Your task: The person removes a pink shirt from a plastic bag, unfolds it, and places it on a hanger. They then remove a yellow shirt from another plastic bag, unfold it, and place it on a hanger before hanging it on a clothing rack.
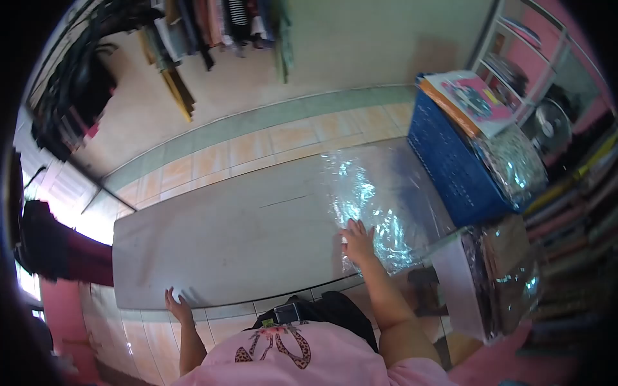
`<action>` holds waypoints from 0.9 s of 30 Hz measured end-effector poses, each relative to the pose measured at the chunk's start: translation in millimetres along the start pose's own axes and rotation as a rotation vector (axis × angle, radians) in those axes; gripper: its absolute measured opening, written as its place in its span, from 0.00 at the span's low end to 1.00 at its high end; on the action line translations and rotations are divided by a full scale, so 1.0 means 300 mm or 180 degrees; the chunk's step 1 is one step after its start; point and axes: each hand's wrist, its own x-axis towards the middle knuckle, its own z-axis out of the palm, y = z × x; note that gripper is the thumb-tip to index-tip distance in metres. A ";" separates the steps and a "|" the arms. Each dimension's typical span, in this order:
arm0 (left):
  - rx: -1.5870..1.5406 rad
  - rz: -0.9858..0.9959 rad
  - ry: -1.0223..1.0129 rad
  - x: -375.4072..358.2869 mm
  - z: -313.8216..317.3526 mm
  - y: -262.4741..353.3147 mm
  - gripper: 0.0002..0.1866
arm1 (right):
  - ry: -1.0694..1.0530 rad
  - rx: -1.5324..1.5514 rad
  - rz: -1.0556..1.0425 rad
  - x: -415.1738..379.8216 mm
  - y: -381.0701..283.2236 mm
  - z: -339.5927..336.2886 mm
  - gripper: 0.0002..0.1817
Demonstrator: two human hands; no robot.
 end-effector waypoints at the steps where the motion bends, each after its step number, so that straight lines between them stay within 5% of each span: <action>1: -0.0026 0.0185 -0.0131 0.076 0.047 0.065 0.22 | 0.0002 -0.0007 0.0136 -0.006 -0.011 -0.025 0.20; 5: 0.0417 0.0560 -0.0647 0.154 0.241 0.343 0.29 | 0.0315 0.0727 -0.0019 0.004 -0.015 -0.180 0.20; 8: 0.0607 -0.0876 -0.2137 0.084 0.273 0.547 0.43 | 0.1420 0.1031 -0.0033 0.047 0.111 -0.363 0.18; 14: 0.1031 -0.0667 -0.2447 0.017 0.295 0.564 0.47 | 0.2920 0.0206 0.0433 0.113 0.407 -0.943 0.14; 19: 0.1049 -0.0782 -0.2619 0.026 0.282 0.578 0.48 | 0.2754 -0.1238 0.0667 0.316 0.633 -1.163 0.21; 21: 0.1087 -0.0798 -0.2653 0.027 0.266 0.600 0.47 | 0.2089 -0.1353 0.0999 0.374 0.681 -1.225 0.25; 22: 0.1091 -0.0819 -0.2629 0.027 0.270 0.595 0.47 | 0.1818 -0.0548 0.0861 0.403 0.737 -1.251 0.25; 27: 0.1035 -0.0788 -0.2619 0.022 0.281 0.572 0.48 | 0.1087 0.0013 0.0646 0.455 0.839 -1.332 0.20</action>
